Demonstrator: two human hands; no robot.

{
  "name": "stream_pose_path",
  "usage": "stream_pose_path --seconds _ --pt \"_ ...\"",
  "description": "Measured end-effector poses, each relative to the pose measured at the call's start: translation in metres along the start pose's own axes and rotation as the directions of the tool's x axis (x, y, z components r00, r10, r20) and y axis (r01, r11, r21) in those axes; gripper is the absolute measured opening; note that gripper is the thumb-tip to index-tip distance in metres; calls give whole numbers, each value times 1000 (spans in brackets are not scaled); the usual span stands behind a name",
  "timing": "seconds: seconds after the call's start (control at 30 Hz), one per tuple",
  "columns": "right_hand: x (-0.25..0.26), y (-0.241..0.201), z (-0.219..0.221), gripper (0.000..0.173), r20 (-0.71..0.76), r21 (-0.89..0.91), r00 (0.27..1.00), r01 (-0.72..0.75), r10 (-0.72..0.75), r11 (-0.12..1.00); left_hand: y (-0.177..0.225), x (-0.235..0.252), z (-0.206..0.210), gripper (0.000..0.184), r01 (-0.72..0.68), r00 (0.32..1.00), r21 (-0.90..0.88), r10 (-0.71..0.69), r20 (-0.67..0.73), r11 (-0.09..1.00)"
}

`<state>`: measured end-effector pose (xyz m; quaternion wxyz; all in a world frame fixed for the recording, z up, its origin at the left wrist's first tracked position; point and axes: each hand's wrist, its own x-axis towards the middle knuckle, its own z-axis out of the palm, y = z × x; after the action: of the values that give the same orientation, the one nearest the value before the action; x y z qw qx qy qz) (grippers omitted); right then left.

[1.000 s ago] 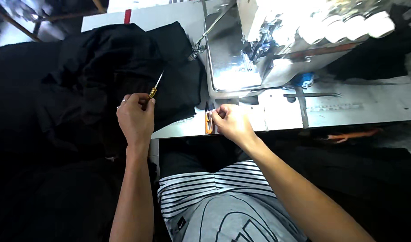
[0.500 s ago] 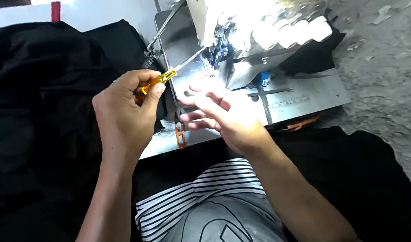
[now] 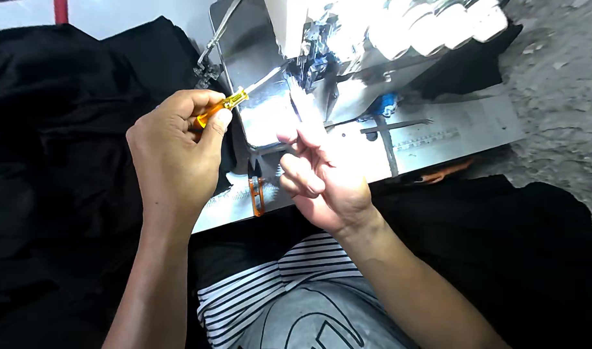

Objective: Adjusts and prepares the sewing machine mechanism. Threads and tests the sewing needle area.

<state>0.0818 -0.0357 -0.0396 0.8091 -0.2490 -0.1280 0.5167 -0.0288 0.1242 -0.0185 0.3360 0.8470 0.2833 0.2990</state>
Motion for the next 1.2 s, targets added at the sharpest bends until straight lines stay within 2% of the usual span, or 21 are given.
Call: stream_pose_path --seconds 0.3,0.43,0.87,1.07,1.2 --pt "3 -1 -1 49 45 22 999 -16 15 1000 4 3 4 18 8 1000 -22 -8 -1 1000" --pt "7 0 5 43 92 38 996 -24 20 999 8 1 2 18 21 1000 30 -22 8 999" --pt "19 -4 17 49 103 13 993 -66 64 998 8 2 4 18 -13 1000 -4 13 -1 1000" --pt "19 -3 17 51 84 59 994 -72 67 996 9 3 3 19 -54 998 77 56 -19 996" --pt "19 3 18 50 35 -52 998 -58 60 997 11 6 -2 21 -121 992 118 126 -32 986"
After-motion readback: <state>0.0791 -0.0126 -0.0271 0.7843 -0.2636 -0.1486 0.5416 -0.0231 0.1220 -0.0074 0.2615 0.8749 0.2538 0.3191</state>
